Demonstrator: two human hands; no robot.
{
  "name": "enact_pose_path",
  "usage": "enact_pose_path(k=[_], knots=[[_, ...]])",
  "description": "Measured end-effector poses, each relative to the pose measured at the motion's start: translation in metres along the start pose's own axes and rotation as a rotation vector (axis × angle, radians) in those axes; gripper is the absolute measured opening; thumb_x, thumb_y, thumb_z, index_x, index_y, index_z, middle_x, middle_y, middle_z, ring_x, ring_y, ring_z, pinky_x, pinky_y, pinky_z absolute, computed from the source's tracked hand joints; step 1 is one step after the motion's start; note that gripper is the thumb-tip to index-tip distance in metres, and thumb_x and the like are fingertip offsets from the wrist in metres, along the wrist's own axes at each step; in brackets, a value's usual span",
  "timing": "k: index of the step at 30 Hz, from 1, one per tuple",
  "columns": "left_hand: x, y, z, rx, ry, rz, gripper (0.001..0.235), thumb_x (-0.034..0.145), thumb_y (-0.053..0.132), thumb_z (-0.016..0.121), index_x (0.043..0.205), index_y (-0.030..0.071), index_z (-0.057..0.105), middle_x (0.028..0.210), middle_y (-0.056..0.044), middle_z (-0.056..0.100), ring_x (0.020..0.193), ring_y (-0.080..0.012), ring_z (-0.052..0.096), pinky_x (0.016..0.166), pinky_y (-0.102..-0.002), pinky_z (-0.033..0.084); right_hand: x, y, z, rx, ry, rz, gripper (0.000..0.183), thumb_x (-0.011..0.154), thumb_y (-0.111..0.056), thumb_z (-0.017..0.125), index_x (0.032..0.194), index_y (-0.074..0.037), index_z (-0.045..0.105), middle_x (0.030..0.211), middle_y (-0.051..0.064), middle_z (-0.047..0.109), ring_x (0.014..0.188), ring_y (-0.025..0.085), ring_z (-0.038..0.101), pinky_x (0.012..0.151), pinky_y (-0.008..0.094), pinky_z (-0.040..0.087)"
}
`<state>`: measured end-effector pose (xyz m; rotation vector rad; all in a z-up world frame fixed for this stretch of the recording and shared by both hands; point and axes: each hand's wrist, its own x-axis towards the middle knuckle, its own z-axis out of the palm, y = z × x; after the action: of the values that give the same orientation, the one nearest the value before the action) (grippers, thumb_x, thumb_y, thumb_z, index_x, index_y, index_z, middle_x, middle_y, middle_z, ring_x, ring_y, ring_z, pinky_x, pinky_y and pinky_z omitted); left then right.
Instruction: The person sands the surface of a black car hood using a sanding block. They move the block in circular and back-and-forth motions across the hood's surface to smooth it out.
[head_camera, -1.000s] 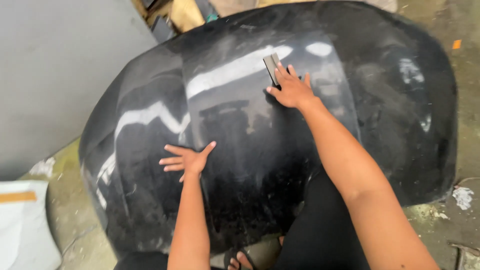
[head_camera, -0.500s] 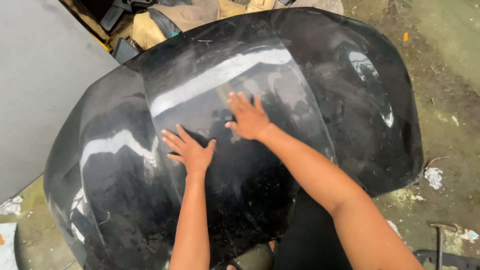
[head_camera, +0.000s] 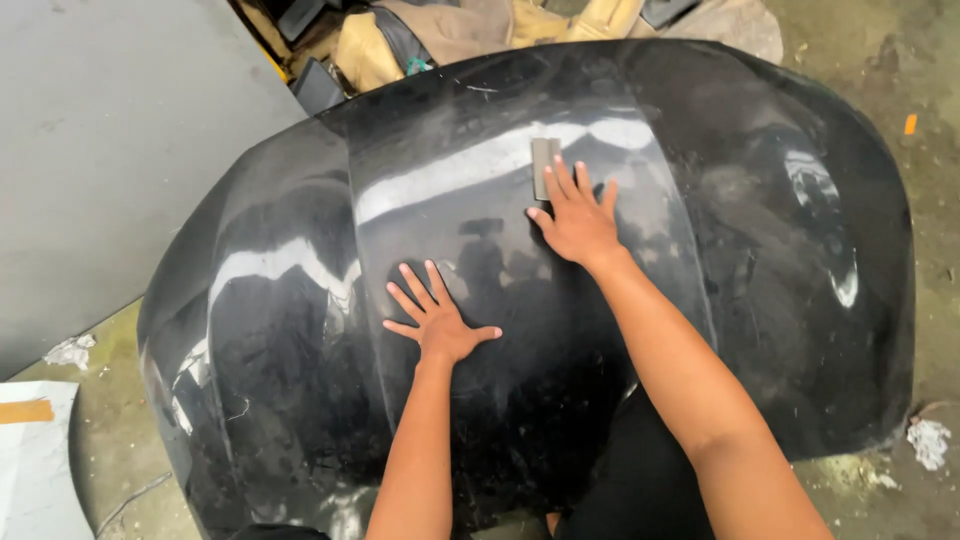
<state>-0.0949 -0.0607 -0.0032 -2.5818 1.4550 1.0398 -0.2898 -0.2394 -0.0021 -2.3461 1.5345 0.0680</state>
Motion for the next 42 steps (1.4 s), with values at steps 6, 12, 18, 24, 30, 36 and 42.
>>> enact_pose_path(k=[6, 12, 18, 24, 30, 36, 42], knots=[[0.0, -0.003, 0.005, 0.0, 0.025, 0.012, 0.158, 0.062, 0.065, 0.09, 0.162, 0.019, -0.023, 0.163, -0.017, -0.038, 0.147, -0.0484, -0.034, 0.105, -0.086, -0.007, 0.006, -0.009, 0.002, 0.12, 0.032, 0.006, 0.081, 0.111, -0.057, 0.035, 0.167, -0.003, 0.012, 0.174, 0.015, -0.003, 0.16, 0.034, -0.004, 0.117, 0.076, -0.005], [0.007, -0.004, 0.01, 0.022, 0.013, -0.007, 0.159, 0.06, 0.065, 0.089, 0.162, 0.021, -0.024, 0.164, -0.016, -0.037, 0.147, -0.0489, -0.034, 0.104, -0.087, -0.009, -0.017, -0.08, 0.023, -0.017, 0.164, -0.461, 0.078, 0.102, -0.051, 0.055, 0.16, -0.002, 0.035, 0.171, 0.017, 0.024, 0.157, 0.04, 0.02, 0.116, 0.077, 0.014], [0.003, -0.002, 0.005, 0.057, -0.009, -0.018, 0.158, 0.061, 0.067, 0.087, 0.162, 0.02, -0.025, 0.164, -0.017, -0.037, 0.147, -0.05, -0.033, 0.104, -0.087, -0.006, -0.015, -0.085, 0.033, -0.095, 0.145, -0.582, 0.069, 0.101, -0.055, 0.052, 0.158, -0.016, 0.044, 0.169, 0.004, 0.033, 0.158, 0.032, 0.023, 0.118, 0.076, 0.016], [-0.003, 0.0, -0.003, 0.004, -0.019, -0.003, 0.156, 0.063, 0.062, 0.089, 0.162, 0.021, -0.024, 0.164, -0.017, -0.037, 0.148, -0.0492, -0.033, 0.106, -0.085, -0.008, 0.017, -0.016, 0.0, -0.013, 0.222, -0.067, 0.073, 0.107, -0.051, 0.051, 0.161, -0.002, 0.038, 0.17, 0.017, 0.028, 0.158, 0.035, 0.02, 0.113, 0.081, 0.009], [-0.004, -0.003, -0.003, -0.029, -0.005, 0.014, 0.156, 0.063, 0.06, 0.09, 0.162, 0.021, -0.023, 0.164, -0.016, -0.037, 0.148, -0.0486, -0.033, 0.106, -0.085, -0.01, 0.012, -0.013, 0.005, 0.042, 0.201, 0.042, 0.081, 0.109, -0.05, 0.048, 0.163, 0.006, 0.026, 0.172, 0.024, 0.013, 0.159, 0.04, 0.01, 0.115, 0.08, 0.005], [-0.004, 0.0, -0.005, -0.006, -0.015, -0.004, 0.154, 0.064, 0.059, 0.09, 0.162, 0.022, -0.023, 0.165, -0.015, -0.036, 0.148, -0.047, -0.033, 0.106, -0.085, -0.01, -0.022, -0.1, 0.034, -0.079, 0.139, -0.481, 0.084, 0.099, -0.056, 0.056, 0.16, -0.002, 0.034, 0.172, 0.017, 0.023, 0.159, 0.036, 0.019, 0.118, 0.076, 0.012], [-0.007, 0.0, -0.006, -0.025, -0.01, 0.0, 0.154, 0.064, 0.06, 0.09, 0.163, 0.023, -0.023, 0.165, -0.014, -0.036, 0.148, -0.0466, -0.033, 0.107, -0.084, -0.01, -0.007, -0.075, 0.018, -0.096, 0.123, -0.412, 0.071, 0.105, -0.053, 0.049, 0.16, -0.008, 0.039, 0.172, 0.008, 0.026, 0.159, 0.033, 0.018, 0.116, 0.079, 0.009]])
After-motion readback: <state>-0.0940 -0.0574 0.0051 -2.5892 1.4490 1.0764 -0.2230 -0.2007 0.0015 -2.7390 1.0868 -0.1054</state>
